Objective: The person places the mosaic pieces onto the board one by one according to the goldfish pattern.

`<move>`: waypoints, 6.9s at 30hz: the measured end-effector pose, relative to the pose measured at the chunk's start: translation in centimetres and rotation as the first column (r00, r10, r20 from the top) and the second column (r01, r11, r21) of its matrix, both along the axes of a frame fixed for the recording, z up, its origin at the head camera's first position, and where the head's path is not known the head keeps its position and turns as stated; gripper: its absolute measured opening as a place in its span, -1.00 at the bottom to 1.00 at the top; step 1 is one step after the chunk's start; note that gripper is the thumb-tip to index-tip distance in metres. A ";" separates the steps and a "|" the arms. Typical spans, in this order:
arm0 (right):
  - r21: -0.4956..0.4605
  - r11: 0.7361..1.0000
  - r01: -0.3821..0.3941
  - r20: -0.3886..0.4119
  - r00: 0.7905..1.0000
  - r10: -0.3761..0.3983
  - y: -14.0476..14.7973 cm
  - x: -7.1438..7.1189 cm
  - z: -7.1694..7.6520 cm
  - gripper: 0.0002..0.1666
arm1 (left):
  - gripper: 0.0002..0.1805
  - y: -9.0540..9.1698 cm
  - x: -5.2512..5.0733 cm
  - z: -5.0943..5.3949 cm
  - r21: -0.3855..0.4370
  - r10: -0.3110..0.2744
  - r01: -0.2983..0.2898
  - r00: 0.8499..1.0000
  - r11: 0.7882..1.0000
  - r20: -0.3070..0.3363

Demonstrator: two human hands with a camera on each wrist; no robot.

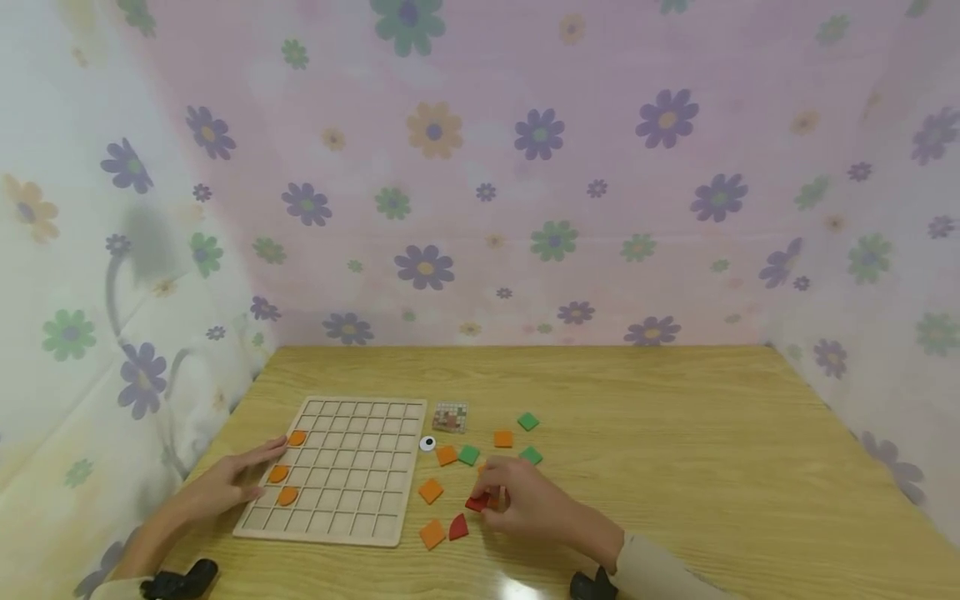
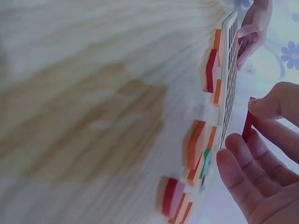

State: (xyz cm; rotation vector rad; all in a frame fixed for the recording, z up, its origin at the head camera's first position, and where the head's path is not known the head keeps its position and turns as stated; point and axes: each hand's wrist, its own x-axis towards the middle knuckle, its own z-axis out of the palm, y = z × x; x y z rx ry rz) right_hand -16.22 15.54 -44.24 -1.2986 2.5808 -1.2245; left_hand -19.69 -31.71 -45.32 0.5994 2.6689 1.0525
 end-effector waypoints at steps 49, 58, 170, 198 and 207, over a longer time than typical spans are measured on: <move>0.041 0.998 -0.053 0.034 0.998 0.052 -16.3 -7.8 1.4 -0.84 | -0.31 -0.2 0.0 0.0 0.046 -0.038 0.039 0.999 0.998 -0.014; 0.030 1.000 0.007 0.113 0.994 -0.010 -18.7 -9.8 0.6 -0.87 | -0.32 0.2 0.0 0.2 -0.017 0.008 -0.008 1.000 1.000 -0.030; 0.163 0.984 0.067 0.057 0.995 -0.077 3.8 -4.0 -0.3 -0.85 | -0.30 0.2 0.3 0.0 0.038 0.042 -0.042 0.999 0.998 0.011; 0.124 0.988 0.093 -0.003 0.996 -0.094 3.7 -4.6 -1.7 -0.80 | -0.33 -0.3 0.1 -0.8 0.072 0.022 -0.020 1.000 0.997 -0.021; 0.129 0.988 0.084 0.024 0.996 -0.088 3.5 -4.4 -1.4 -0.82 | -0.31 -0.3 0.1 -0.6 0.083 0.030 -0.032 0.999 0.996 0.016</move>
